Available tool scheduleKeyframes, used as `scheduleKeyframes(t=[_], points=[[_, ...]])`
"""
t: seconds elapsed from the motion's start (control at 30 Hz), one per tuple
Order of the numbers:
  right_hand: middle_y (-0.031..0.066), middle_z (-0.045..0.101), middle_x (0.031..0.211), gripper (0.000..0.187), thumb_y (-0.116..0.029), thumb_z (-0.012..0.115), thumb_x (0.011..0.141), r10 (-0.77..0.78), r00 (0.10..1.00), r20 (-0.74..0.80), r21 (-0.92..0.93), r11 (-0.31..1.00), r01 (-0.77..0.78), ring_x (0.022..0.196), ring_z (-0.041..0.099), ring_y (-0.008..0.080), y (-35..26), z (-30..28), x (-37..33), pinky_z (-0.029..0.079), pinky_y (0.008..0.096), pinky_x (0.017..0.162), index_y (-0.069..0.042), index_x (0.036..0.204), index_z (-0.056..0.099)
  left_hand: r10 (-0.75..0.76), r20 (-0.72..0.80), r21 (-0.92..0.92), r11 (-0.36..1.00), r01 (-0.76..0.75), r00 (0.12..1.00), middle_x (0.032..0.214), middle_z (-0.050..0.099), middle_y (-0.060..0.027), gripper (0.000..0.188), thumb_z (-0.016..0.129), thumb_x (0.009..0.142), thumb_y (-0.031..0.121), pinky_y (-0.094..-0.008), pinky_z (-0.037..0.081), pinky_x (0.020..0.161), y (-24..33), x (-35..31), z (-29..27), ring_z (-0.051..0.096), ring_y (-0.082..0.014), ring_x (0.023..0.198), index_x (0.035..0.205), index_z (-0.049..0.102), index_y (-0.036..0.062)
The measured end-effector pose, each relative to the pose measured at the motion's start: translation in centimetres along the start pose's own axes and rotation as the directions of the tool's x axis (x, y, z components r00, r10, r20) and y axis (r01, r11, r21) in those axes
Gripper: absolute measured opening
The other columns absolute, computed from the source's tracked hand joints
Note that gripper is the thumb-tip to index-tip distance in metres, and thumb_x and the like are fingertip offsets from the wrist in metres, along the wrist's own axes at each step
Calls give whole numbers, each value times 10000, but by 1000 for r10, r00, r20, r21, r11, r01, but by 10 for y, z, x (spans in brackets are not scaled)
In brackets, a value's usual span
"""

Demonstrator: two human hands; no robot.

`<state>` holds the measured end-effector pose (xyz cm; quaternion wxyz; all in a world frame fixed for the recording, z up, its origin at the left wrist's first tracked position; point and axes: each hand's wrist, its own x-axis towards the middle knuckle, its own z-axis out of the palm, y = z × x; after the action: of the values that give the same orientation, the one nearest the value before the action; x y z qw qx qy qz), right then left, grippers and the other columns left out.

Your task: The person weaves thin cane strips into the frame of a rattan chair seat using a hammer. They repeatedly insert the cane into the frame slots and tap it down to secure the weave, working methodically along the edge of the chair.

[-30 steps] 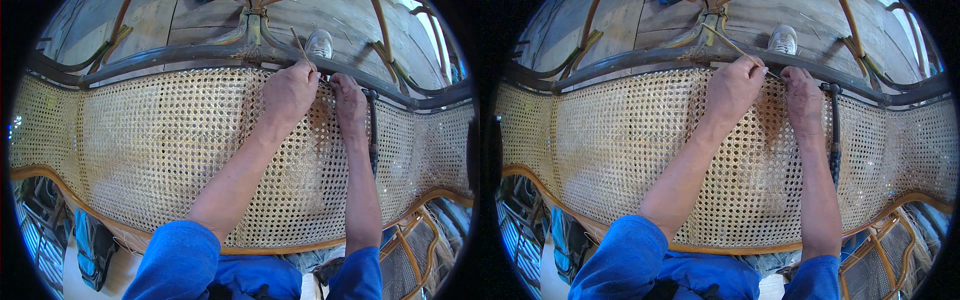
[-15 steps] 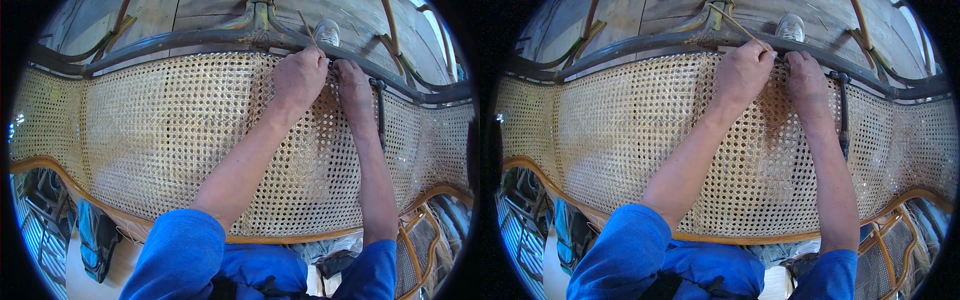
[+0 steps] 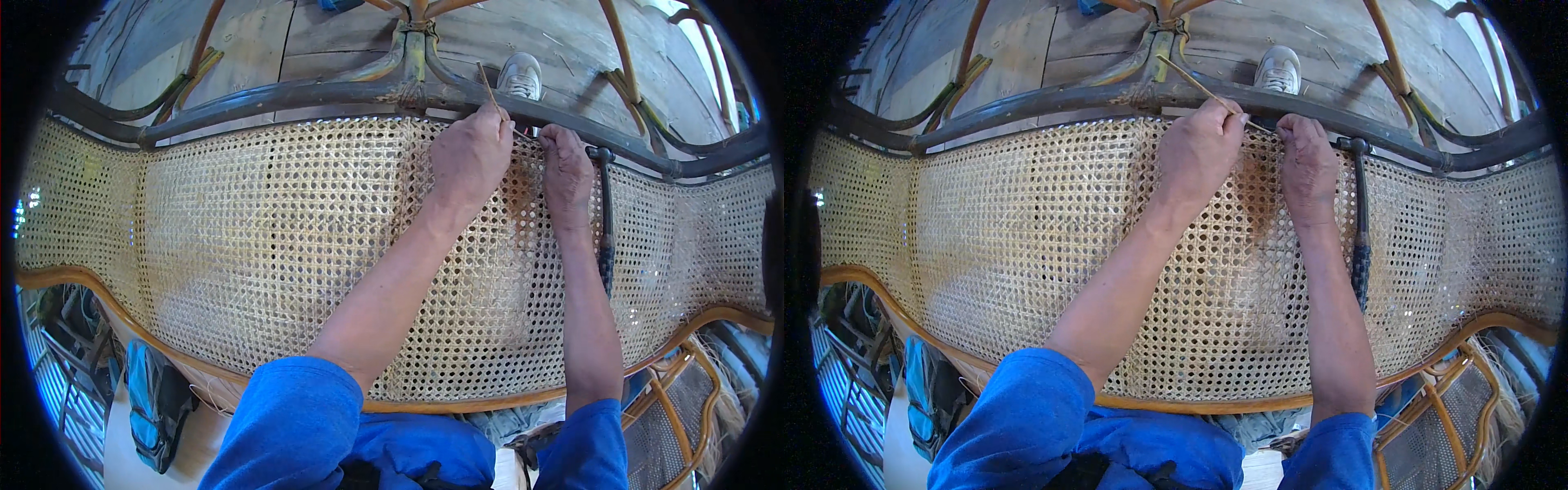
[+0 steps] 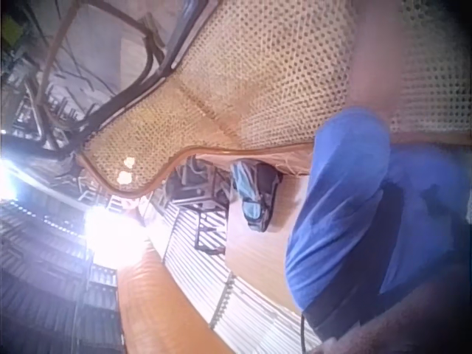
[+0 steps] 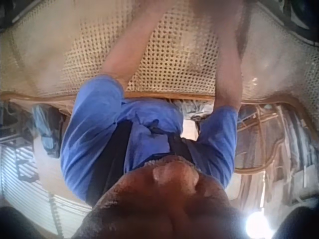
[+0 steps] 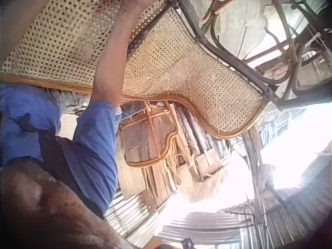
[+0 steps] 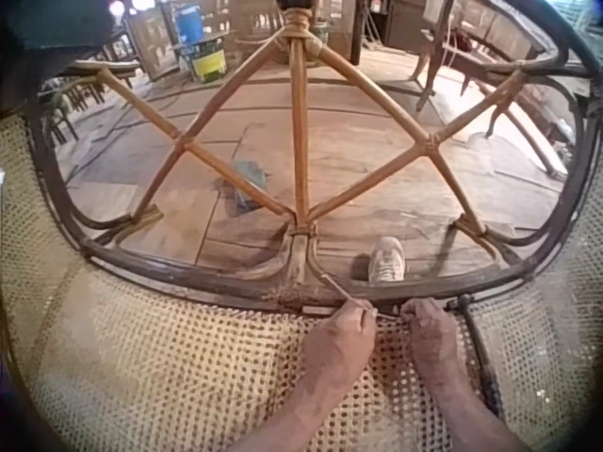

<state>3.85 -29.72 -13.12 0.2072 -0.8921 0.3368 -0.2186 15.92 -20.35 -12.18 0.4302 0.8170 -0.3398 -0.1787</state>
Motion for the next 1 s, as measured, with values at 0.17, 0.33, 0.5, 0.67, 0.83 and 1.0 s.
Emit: scheduleKeyframes(t=[0.17, 0.33, 0.5, 0.67, 0.83, 1.0], points=[[131, 619, 894, 107, 0, 566, 843, -16, 998, 59, -50, 999, 19, 850, 615, 313, -3, -3, 3, 497, 383, 744, -36, 942, 587, -6, 21, 16, 1000, 6, 1000, 779, 680, -154, 146, 625, 866, 202, -417, 527, 638, 1, 1, 3, 672, -339, 734, 894, 680, 70], [152, 617, 906, 95, -4, 534, 849, 6, 990, 143, 5, 1000, -7, 871, 602, 347, -1, -4, 8, 487, 414, 747, -29, 924, 586, 10, 3, 1, 1000, -10, 1000, 772, 683, -144, 138, 627, 862, 195, -411, 528, 626, -1, 1, 2, 676, -327, 722, 888, 665, 64], [175, 610, 913, 107, -3, 504, 842, -12, 971, 240, -50, 998, 25, 894, 592, 372, 1, -4, 17, 480, 437, 743, -21, 912, 582, 10, -2, -9, 1000, -10, 1000, 763, 679, -149, 149, 624, 862, 205, -407, 525, 634, -2, 0, 3, 673, -328, 719, 887, 685, 71], [170, 593, 876, 137, 10, 492, 821, -65, 971, 228, -98, 991, 90, 857, 586, 378, -2, 0, 11, 475, 443, 744, -26, 913, 587, 13, 6, 7, 1000, -13, 1000, 764, 679, -147, 161, 616, 864, 216, -416, 525, 647, -1, 0, 3, 670, -336, 727, 881, 688, 73], [152, 603, 895, 151, 7, 535, 816, -58, 981, 183, -113, 990, 80, 869, 591, 351, -1, 3, 13, 482, 423, 763, -46, 937, 608, 39, -6, 20, 999, -39, 999, 786, 682, -148, 163, 615, 863, 222, -416, 525, 654, -1, 0, 3, 671, -338, 739, 884, 688, 77], [133, 633, 917, 176, -35, 616, 829, 32, 996, 84, 99, 994, -40, 873, 608, 320, -2, -5, 4, 492, 396, 790, -58, 1003, 627, 18, 27, 8, 1000, -18, 999, 796, 685, -147, 163, 619, 859, 226, -416, 525, 655, -1, 0, 1, 671, -336, 743, 891, 690, 83]])
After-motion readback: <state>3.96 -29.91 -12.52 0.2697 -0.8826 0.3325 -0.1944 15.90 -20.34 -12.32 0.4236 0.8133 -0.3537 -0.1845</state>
